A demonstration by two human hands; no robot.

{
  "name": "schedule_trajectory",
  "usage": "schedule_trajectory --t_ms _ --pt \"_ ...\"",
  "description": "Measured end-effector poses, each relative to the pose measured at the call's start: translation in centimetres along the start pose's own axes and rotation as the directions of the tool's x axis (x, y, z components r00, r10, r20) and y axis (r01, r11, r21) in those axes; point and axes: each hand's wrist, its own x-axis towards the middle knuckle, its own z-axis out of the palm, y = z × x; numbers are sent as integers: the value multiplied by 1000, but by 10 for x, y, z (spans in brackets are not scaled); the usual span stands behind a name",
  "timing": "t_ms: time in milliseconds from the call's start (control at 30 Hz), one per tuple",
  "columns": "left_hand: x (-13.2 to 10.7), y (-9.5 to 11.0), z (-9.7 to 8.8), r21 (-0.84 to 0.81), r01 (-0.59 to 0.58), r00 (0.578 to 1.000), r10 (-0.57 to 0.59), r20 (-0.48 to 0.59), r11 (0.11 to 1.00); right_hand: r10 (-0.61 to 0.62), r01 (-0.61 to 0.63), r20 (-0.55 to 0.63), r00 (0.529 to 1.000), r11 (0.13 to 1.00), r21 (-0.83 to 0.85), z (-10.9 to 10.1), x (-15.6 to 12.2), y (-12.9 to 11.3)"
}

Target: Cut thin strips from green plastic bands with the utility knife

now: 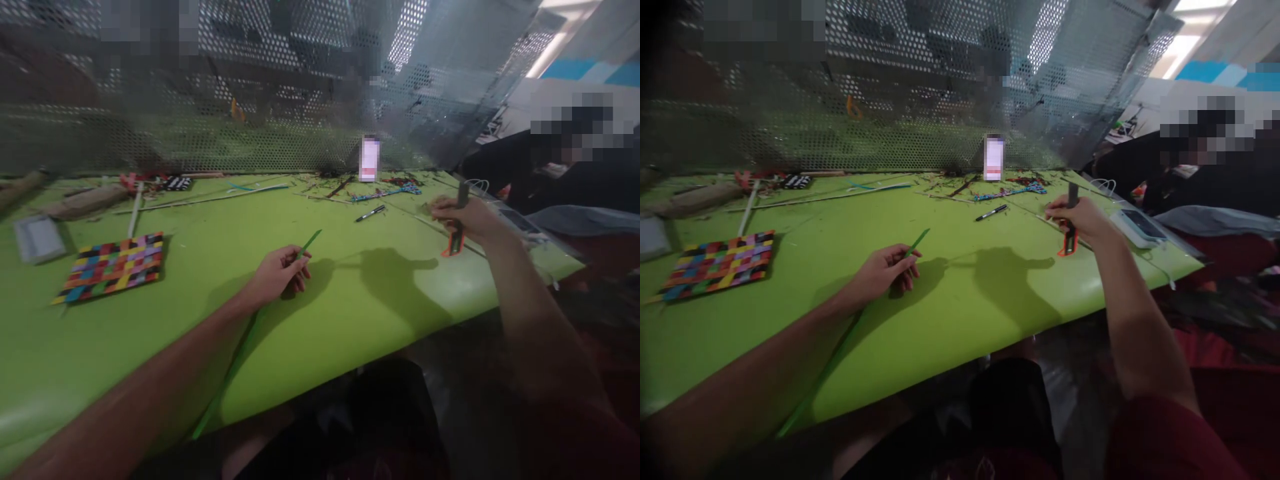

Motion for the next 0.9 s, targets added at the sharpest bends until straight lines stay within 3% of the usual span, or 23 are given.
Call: schedule_trajectory --t_ms 100,233,300,433,567,667,900 --pt "0 -1 2 90 -70 990 81 -115 993 68 -128 252 965 966 227 37 -24 -38" --pt "2 1 -1 360 -172 918 282 -280 917 -54 -60 418 907 965 254 92 -36 -104" --pt "2 6 -4 415 -203 903 333 -270 887 -124 -3 450 884 963 270 115 -33 -133" --pt "4 15 -7 70 -244 962 251 -112 967 -259 114 472 843 942 314 149 -25 -171" --pt "7 14 -9 -145 -202 971 178 -163 969 -347 183 477 808 916 357 169 -20 -180" --pt "9 10 -15 -188 -216 956 169 -238 958 -362 200 435 824 905 375 174 -17 -173" --pt "15 0 -28 -90 -262 938 231 -259 961 -329 213 345 879 918 333 164 -11 -153"
